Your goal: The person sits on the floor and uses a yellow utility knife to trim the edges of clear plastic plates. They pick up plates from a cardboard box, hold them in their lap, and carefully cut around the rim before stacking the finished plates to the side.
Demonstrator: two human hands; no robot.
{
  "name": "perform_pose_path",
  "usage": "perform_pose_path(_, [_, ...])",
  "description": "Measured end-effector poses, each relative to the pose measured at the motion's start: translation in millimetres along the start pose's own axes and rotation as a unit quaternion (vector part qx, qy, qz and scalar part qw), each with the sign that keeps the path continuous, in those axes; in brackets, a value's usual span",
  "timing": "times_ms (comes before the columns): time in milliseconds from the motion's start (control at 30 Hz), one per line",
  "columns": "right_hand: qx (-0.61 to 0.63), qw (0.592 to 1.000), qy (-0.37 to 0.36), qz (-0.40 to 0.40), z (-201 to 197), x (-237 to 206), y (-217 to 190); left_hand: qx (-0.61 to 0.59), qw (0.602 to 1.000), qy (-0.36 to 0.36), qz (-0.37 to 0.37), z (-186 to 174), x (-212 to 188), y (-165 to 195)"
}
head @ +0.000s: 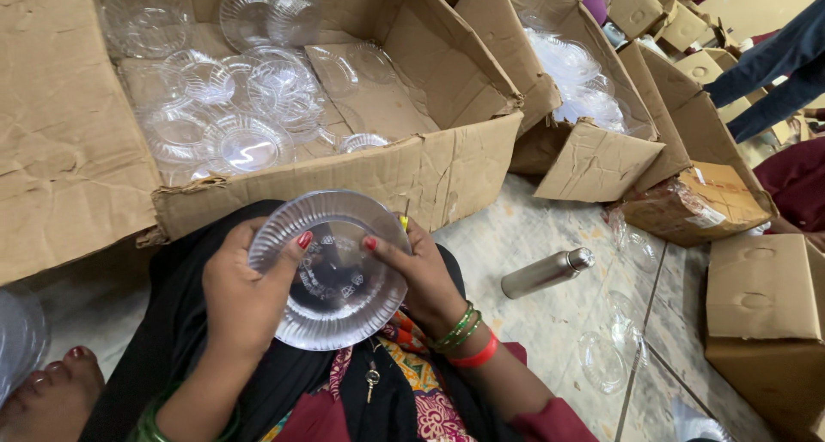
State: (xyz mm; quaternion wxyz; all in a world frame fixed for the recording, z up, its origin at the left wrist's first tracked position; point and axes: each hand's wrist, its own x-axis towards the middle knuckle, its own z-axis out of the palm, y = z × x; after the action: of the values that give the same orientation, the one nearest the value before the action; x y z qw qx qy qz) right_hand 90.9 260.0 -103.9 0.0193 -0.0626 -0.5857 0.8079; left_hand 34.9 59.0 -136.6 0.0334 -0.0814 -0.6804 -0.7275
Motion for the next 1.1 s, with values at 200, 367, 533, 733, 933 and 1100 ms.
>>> perform_pose_path(200, [-0.049,0.999,0.013,0.008,8.4,-1.7,12.0,-0.034,0.999,-0.033,0.013,-19.5,11.5,-10.7])
perform_pose_path(367, [0.069,0.996,0.006,0.057,-17.0,-0.9,5.4,-0.222,0.964,-0.099,-0.108,-11.5,17.1,-8.6])
perform_pose_path(533, [0.081,0.993,0.040,0.070,-32.1,7.8,19.7,-0.292,0.930,-0.152,-0.163,-23.5,16.5,-7.3])
perform_pose_path(733, [0.098,0.991,0.036,0.081,-38.5,6.4,22.9,-0.302,0.926,-0.150,-0.167,-23.6,14.1,-10.1])
perform_pose_path(933, [0.114,0.989,0.037,0.089,-37.7,5.1,21.6,-0.278,0.939,-0.163,-0.123,-20.4,12.1,-17.5])
perform_pose_path(1100, [0.113,0.989,0.044,0.080,-43.3,4.1,23.4,-0.255,0.947,-0.155,-0.121,-20.8,10.9,-17.6])
